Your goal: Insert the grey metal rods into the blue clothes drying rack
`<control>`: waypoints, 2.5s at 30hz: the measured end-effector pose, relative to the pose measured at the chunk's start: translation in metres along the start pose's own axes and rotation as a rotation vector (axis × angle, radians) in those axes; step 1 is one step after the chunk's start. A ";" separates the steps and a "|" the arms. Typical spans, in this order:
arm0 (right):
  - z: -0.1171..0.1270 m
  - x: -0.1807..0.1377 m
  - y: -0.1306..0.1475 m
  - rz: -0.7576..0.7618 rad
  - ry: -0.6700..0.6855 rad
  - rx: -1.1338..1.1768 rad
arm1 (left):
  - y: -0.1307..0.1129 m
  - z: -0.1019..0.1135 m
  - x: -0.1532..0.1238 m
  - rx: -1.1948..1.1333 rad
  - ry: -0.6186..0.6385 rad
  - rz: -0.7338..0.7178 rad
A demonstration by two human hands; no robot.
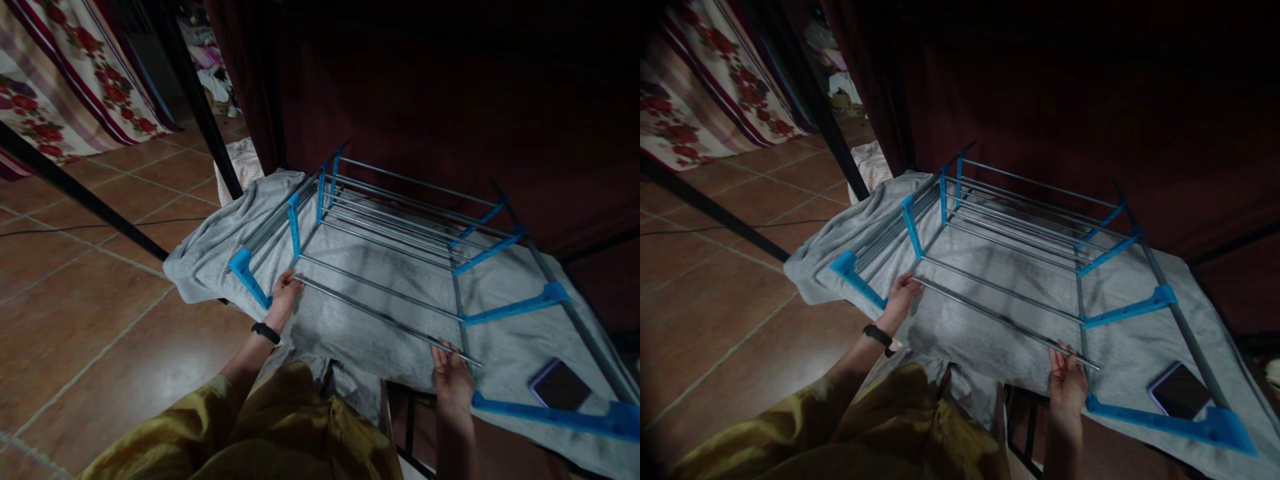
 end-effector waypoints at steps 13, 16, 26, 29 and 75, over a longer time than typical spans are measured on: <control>-0.003 0.001 0.001 0.024 0.060 -0.051 | 0.007 -0.004 -0.012 -0.234 0.034 0.277; -0.003 0.001 0.001 0.018 0.053 -0.044 | 0.008 -0.004 -0.011 -0.219 0.032 0.268; -0.007 -0.005 0.002 0.014 0.063 -0.054 | 0.014 -0.004 -0.011 -0.175 0.031 0.209; -0.010 -0.008 0.003 0.014 0.078 -0.047 | 0.014 -0.005 -0.015 -0.175 0.068 0.213; -0.031 0.010 -0.026 0.033 0.186 -0.011 | 0.003 -0.009 -0.019 -0.095 -0.046 0.243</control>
Point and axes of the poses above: each hand's wrist, its own x-axis towards the middle knuckle, its own z-axis out of the back of the hand, y = z × x, the point moved 3 cm from there along x, towards the middle knuckle, and after that the axes turned 13 degrees about -z, right-handed, at the moved point
